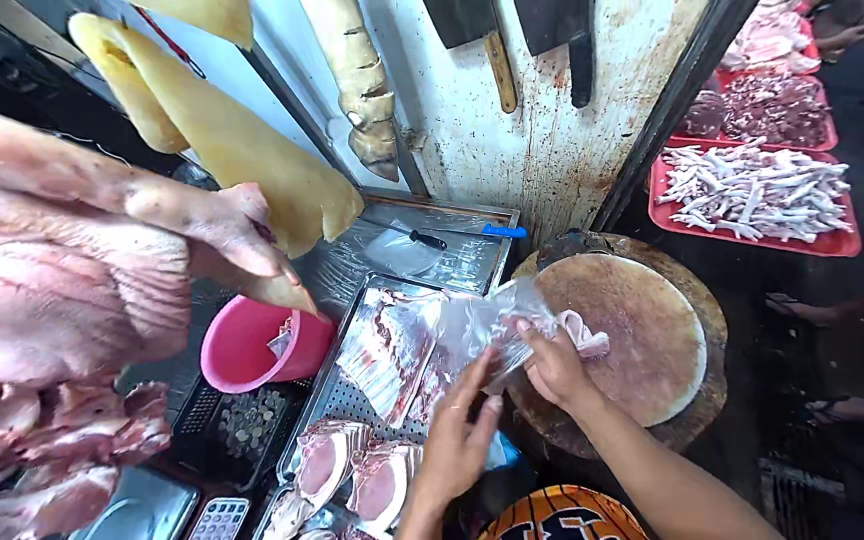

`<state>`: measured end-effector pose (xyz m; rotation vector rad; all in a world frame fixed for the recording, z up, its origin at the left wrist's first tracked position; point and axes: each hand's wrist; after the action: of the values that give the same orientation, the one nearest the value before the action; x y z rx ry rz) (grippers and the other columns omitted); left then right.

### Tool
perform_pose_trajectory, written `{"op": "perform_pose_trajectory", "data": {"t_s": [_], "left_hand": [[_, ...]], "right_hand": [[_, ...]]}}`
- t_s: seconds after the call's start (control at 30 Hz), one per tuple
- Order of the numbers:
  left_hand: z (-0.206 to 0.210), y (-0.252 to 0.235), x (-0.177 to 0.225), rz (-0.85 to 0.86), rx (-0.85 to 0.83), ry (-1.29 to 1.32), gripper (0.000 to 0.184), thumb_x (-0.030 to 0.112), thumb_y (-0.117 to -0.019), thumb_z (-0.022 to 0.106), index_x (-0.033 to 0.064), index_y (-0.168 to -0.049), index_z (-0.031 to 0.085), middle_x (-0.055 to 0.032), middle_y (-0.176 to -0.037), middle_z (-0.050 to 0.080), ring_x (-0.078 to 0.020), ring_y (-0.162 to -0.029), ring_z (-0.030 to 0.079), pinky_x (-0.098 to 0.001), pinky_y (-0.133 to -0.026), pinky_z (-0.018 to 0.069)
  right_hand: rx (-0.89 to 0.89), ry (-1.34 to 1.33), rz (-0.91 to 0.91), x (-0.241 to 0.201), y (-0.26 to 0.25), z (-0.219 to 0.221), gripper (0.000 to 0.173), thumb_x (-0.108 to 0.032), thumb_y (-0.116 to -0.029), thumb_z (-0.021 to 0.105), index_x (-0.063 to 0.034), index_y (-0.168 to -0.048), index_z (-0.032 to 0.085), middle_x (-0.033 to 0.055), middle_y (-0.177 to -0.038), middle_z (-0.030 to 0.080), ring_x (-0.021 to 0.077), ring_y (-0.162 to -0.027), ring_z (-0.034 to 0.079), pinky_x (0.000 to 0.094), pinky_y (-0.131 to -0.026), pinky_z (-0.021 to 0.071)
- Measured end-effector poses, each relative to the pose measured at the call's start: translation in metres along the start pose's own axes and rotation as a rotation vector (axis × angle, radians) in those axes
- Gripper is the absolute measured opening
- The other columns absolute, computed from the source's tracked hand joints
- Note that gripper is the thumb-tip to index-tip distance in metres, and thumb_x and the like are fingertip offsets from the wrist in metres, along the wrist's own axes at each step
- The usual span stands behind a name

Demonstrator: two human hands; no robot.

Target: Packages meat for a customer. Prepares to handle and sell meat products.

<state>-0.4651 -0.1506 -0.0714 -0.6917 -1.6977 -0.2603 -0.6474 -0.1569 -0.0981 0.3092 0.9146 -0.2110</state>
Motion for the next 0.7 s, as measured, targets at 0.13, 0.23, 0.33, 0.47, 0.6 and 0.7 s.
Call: {"op": "perform_pose_trajectory", "data": {"t_s": [0.13, 0.23, 0.33, 0.47, 0.6, 0.7], "left_hand": [[-0.061, 0.054, 0.011, -0.108, 0.241, 0.110, 0.034, 0.021, -0.1035, 0.057, -0.0025, -0.129, 0.062, -0.0136, -0.109, 0.073, -0.0268, -0.089, 0.074, -0.0433, -0.078, 0.0651], [-0.074, 0.086, -0.022, -0.548, -0.166, -0.047, 0.048, 0.044, -0.1042, 0.047, 0.0049, -0.118, 0.072, -0.0061, -0.097, 0.077, -0.0184, -0.085, 0.074, -0.0401, -0.079, 0.0627], [-0.016, 0.117, -0.083, -0.730, -0.412, 0.401, 0.088, 0.072, -0.0934, 0.048, 0.0045, -0.151, 0.047, -0.0139, -0.136, 0.065, -0.0279, -0.116, 0.067, -0.0471, -0.094, 0.0573], [0.061, 0.098, -0.093, -0.410, -0.165, 1.045, 0.101, 0.060, -0.0763, 0.083, 0.0125, -0.153, 0.036, -0.0142, -0.143, 0.057, -0.0337, -0.128, 0.058, -0.0567, -0.100, 0.0535], [0.069, 0.072, -0.052, -0.302, -0.095, 1.072, 0.034, 0.024, -0.0872, 0.079, 0.0114, -0.117, 0.068, -0.0069, -0.108, 0.075, -0.0185, -0.100, 0.072, -0.0420, -0.092, 0.0593], [0.072, 0.071, -0.023, -0.404, -0.047, 0.800, 0.011, 0.011, -0.0965, 0.060, 0.0104, -0.100, 0.071, -0.0037, -0.085, 0.075, -0.0149, -0.076, 0.072, -0.0353, -0.074, 0.0629]], "right_hand": [[0.017, -0.119, -0.065, -0.017, 0.042, -0.015, 0.033, -0.015, -0.1075, 0.047, 0.0023, -0.135, 0.049, 0.0221, -0.115, 0.068, 0.0348, -0.102, 0.071, 0.0568, -0.090, 0.0602], [0.031, -0.150, -0.152, -0.033, 0.075, -0.021, 0.035, -0.022, -0.1081, 0.047, -0.0034, -0.138, 0.048, 0.0198, -0.116, 0.070, 0.0349, -0.102, 0.072, 0.0576, -0.089, 0.0607], [0.072, -0.174, -0.253, -0.048, 0.105, -0.029, 0.041, -0.031, -0.1089, 0.046, -0.0122, -0.145, 0.045, 0.0189, -0.125, 0.068, 0.0363, -0.106, 0.071, 0.0573, -0.089, 0.0603], [0.266, -0.162, -0.356, -0.060, 0.140, -0.046, 0.045, -0.036, -0.1109, 0.037, -0.0145, -0.150, 0.040, 0.0165, -0.134, 0.063, 0.0330, -0.116, 0.067, 0.0559, -0.096, 0.0574], [0.629, -0.192, -0.316, -0.053, 0.173, -0.068, 0.043, -0.037, -0.1111, 0.037, -0.0089, -0.143, 0.043, 0.0169, -0.122, 0.066, 0.0307, -0.106, 0.070, 0.0535, -0.086, 0.0613], [0.847, -0.135, -0.224, -0.046, 0.194, -0.098, 0.046, -0.034, -0.1112, 0.039, -0.0044, -0.146, 0.039, 0.0202, -0.118, 0.066, 0.0307, -0.098, 0.071, 0.0501, -0.080, 0.0627]]}}
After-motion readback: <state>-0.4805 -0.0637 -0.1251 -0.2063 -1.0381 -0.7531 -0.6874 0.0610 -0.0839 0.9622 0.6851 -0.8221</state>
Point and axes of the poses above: each hand's wrist, its own y-axis away from the middle knuckle, its own z-axis out of the palm, x = y × z
